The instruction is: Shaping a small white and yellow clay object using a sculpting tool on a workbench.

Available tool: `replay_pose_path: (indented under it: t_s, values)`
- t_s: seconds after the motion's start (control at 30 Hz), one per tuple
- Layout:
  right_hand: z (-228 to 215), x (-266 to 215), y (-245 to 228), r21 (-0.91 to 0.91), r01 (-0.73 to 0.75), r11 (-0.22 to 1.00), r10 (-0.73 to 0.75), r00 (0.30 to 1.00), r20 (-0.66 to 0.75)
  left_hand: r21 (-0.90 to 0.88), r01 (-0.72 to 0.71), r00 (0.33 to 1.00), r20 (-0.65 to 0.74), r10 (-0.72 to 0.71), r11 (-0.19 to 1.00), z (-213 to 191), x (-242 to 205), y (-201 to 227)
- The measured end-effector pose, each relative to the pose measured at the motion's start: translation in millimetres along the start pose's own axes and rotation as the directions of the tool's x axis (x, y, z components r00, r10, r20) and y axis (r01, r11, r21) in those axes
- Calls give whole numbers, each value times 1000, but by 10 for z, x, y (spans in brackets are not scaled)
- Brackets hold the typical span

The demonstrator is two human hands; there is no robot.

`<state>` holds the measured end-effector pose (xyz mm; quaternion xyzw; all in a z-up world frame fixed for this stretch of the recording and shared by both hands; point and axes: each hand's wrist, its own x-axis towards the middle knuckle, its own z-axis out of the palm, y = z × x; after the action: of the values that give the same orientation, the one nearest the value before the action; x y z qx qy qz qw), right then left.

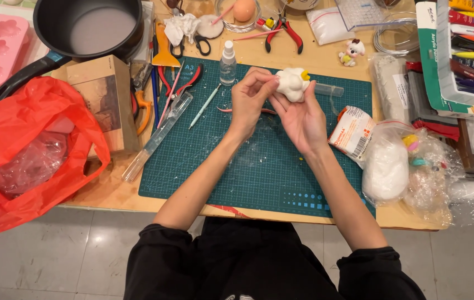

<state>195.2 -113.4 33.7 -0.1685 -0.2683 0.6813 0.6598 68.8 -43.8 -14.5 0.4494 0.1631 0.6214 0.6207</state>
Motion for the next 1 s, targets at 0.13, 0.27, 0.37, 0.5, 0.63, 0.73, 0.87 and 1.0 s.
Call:
replay_pose_path:
  t_s: [0.13, 0.27, 0.37, 0.5, 0.63, 0.73, 0.87, 1.0]
  values:
    - [-48, -6, 13, 31, 22, 999, -22, 1000, -8, 59, -104, 989, 110, 97, 993, 118, -32, 155]
    - [102, -59, 18, -155, 79, 985, -73, 996, 43, -66, 8, 1000, -6, -9, 998, 214, -66, 224]
    - [118, -75, 36, -253, 100, 962, -92, 995, 43, -135, 39, 995, -83, -51, 990, 205, -84, 197]
    - [163, -83, 22, -359, 112, 927, -91, 993, 73, -271, 64, 991, -98, -94, 960, 158, -108, 141]
    - [153, -63, -81, -364, 113, 925, -89, 993, 83, -295, 67, 996, -29, -79, 953, 207, -125, 298]
    - [174, -46, -166, -337, 89, 937, -54, 992, 113, -383, 105, 994, 19, -105, 918, 160, -74, 277]
    - [115, -25, -169, -331, -4, 943, 20, 999, 44, -370, 269, 959, 20, -282, 889, 57, -4, 315]
    - [-7, 2, -156, -364, -83, 928, 76, 997, -34, -33, 340, 940, 23, -339, 940, -24, 35, 381]
